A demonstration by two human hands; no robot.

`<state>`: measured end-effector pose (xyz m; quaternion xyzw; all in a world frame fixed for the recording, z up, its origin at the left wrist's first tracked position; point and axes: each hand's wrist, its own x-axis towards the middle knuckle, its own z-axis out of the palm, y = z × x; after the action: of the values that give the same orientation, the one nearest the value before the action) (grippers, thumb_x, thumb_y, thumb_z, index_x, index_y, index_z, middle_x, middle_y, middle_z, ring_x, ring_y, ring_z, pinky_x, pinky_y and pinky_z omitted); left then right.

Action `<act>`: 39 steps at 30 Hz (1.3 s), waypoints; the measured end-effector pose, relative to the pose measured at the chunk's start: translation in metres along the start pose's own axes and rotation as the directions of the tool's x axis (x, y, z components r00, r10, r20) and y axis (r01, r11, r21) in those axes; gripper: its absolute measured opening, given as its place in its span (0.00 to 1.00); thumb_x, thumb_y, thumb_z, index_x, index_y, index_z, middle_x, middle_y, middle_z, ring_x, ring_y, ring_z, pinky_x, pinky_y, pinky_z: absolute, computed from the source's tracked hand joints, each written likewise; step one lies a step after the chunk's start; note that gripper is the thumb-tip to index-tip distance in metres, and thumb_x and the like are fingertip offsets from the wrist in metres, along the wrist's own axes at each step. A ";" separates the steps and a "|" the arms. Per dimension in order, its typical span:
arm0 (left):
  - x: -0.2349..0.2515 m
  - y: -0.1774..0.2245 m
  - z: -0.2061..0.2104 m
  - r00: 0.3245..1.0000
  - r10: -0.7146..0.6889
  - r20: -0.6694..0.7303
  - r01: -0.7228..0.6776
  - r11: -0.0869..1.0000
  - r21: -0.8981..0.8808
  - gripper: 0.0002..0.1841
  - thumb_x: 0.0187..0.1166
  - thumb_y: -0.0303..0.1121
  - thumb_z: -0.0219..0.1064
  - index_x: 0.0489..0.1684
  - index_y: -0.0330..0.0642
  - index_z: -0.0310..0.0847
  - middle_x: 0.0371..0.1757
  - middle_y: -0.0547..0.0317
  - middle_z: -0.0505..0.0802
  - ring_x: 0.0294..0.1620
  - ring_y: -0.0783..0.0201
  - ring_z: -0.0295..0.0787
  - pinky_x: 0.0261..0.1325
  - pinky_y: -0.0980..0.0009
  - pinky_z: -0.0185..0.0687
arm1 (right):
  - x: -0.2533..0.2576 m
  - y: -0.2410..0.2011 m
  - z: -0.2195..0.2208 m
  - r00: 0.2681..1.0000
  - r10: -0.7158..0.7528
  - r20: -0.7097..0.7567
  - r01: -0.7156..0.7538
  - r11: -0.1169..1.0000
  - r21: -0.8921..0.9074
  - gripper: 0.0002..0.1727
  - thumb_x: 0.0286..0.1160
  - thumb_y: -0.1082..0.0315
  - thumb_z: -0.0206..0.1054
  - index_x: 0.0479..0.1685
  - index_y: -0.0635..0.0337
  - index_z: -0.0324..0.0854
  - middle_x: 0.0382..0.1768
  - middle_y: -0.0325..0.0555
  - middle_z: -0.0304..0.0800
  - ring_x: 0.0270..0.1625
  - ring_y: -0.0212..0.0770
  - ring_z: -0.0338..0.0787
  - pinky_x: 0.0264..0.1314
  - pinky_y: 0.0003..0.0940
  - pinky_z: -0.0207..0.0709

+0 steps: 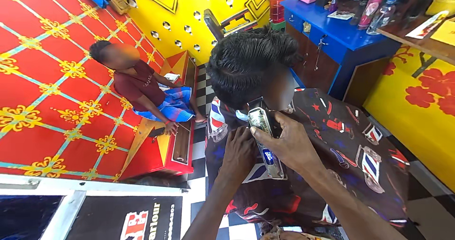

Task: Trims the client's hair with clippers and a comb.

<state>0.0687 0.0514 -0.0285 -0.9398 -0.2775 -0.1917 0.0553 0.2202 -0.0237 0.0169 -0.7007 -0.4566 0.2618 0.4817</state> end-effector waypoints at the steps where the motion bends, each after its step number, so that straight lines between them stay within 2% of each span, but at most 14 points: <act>1: 0.000 0.000 0.000 1.000 0.000 0.000 0.000 1.000 0.003 0.06 0.69 0.30 0.73 0.39 0.42 0.94 0.48 0.53 0.94 0.61 0.50 0.88 0.66 0.51 0.79 | 0.000 0.001 0.000 1.000 0.002 0.000 -0.002 1.000 0.000 0.30 0.63 0.35 0.75 0.57 0.45 0.86 0.38 0.34 0.92 0.38 0.31 0.92 0.38 0.39 0.87; 7: 0.000 0.000 0.002 0.999 0.018 -0.028 -0.017 1.000 0.020 0.09 0.72 0.31 0.68 0.44 0.44 0.94 0.48 0.54 0.93 0.60 0.51 0.88 0.64 0.52 0.79 | 0.004 0.004 -0.003 1.000 0.008 0.030 -0.010 0.997 0.071 0.28 0.64 0.35 0.75 0.55 0.43 0.88 0.37 0.33 0.93 0.35 0.31 0.92 0.36 0.39 0.88; 13: 0.000 -0.001 0.004 1.000 0.014 -0.019 -0.013 0.999 0.031 0.10 0.74 0.31 0.67 0.45 0.45 0.94 0.56 0.53 0.93 0.62 0.51 0.88 0.65 0.52 0.80 | 0.002 0.011 -0.004 0.999 -0.046 -0.003 0.046 0.990 0.137 0.27 0.65 0.38 0.74 0.61 0.41 0.86 0.40 0.30 0.94 0.38 0.27 0.93 0.38 0.33 0.89; 16: 0.000 -0.001 0.005 1.000 0.016 -0.026 -0.016 1.000 0.025 0.11 0.76 0.31 0.66 0.48 0.47 0.94 0.55 0.54 0.93 0.62 0.52 0.88 0.66 0.51 0.79 | 0.005 0.015 -0.006 0.998 -0.034 0.057 0.019 0.966 0.259 0.25 0.67 0.43 0.75 0.60 0.44 0.88 0.40 0.33 0.96 0.38 0.31 0.95 0.38 0.35 0.91; 18: 0.000 -0.001 0.006 1.000 0.010 -0.029 -0.010 1.000 0.025 0.12 0.78 0.32 0.65 0.51 0.47 0.94 0.58 0.55 0.93 0.63 0.52 0.88 0.67 0.52 0.79 | 0.007 0.016 -0.008 0.996 -0.059 0.066 0.034 0.946 0.323 0.24 0.69 0.45 0.75 0.60 0.45 0.88 0.41 0.35 0.96 0.38 0.33 0.95 0.38 0.34 0.91; 21: 0.000 -0.001 0.007 0.999 0.011 -0.035 -0.010 1.000 0.019 0.12 0.79 0.34 0.63 0.50 0.47 0.94 0.60 0.55 0.93 0.64 0.52 0.87 0.67 0.51 0.80 | 0.006 0.017 -0.009 0.994 -0.091 0.053 0.064 0.920 0.387 0.24 0.70 0.47 0.76 0.62 0.47 0.87 0.42 0.36 0.96 0.39 0.34 0.95 0.39 0.34 0.92; 23: 0.000 -0.001 0.007 0.999 0.010 -0.035 -0.009 1.000 0.022 0.11 0.79 0.34 0.64 0.48 0.48 0.94 0.58 0.56 0.93 0.63 0.52 0.88 0.65 0.52 0.80 | 0.005 0.018 -0.009 0.994 -0.093 0.057 0.061 0.909 0.412 0.23 0.70 0.49 0.76 0.62 0.48 0.87 0.42 0.37 0.96 0.39 0.36 0.96 0.39 0.34 0.93; 28: 0.000 0.000 0.007 0.999 0.012 -0.032 -0.011 0.999 0.045 0.11 0.77 0.33 0.64 0.47 0.47 0.94 0.55 0.56 0.93 0.62 0.52 0.88 0.65 0.52 0.80 | 0.008 0.021 -0.009 0.994 -0.069 0.088 0.030 0.923 0.384 0.22 0.70 0.47 0.76 0.60 0.46 0.88 0.41 0.37 0.96 0.38 0.35 0.95 0.37 0.35 0.91; 35: 0.000 0.000 0.008 0.999 0.006 -0.045 -0.005 0.999 0.039 0.13 0.83 0.39 0.61 0.44 0.48 0.94 0.65 0.55 0.91 0.63 0.54 0.88 0.66 0.54 0.80 | 0.008 0.023 -0.014 0.992 -0.075 0.101 0.020 0.887 0.461 0.22 0.72 0.49 0.75 0.61 0.49 0.88 0.42 0.41 0.96 0.38 0.40 0.96 0.39 0.38 0.93; 39: 0.000 0.000 0.010 0.998 0.006 -0.056 -0.004 0.999 0.037 0.13 0.82 0.38 0.61 0.44 0.48 0.94 0.58 0.55 0.92 0.62 0.53 0.88 0.65 0.53 0.80 | 0.010 0.023 -0.014 0.992 -0.069 0.108 0.013 0.896 0.445 0.22 0.71 0.48 0.75 0.59 0.49 0.88 0.41 0.40 0.96 0.37 0.39 0.96 0.38 0.37 0.93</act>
<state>0.0717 0.0538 -0.0378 -0.9336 -0.2769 -0.2125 0.0810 0.2446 -0.0238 0.0020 -0.5458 -0.4282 0.3905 0.6052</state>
